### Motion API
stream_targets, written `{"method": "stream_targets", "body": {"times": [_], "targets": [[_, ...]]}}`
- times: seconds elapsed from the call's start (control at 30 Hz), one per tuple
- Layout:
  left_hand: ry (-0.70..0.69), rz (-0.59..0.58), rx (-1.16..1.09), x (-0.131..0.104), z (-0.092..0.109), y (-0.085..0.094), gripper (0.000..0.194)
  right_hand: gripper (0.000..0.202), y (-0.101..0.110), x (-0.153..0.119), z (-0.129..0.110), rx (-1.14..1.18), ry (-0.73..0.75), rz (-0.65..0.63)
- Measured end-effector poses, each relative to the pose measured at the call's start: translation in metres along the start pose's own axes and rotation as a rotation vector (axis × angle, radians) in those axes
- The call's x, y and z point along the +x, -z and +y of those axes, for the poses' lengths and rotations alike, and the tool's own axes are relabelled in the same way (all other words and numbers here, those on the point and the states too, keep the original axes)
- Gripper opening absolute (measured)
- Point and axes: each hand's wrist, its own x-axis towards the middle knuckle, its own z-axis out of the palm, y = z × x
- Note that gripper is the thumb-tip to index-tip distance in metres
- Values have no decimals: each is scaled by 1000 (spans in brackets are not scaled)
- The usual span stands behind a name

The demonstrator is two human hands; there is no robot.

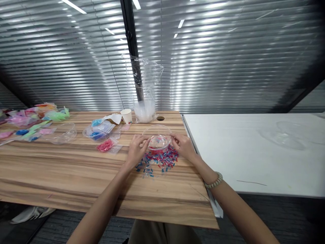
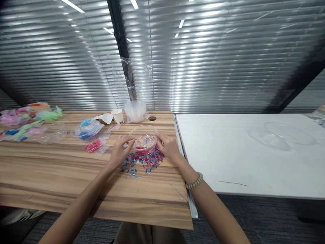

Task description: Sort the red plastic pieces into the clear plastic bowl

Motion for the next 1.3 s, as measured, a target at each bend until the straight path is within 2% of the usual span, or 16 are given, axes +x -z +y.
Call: {"method": "stream_targets", "body": {"times": [1.1, 1.3], "targets": [[-2, -7, 50, 0, 2, 1, 19, 22, -1, 0, 1, 18, 27, 13], [10, 56, 78, 0, -2, 0, 19, 22, -1, 0, 1, 17, 13, -1]]}}
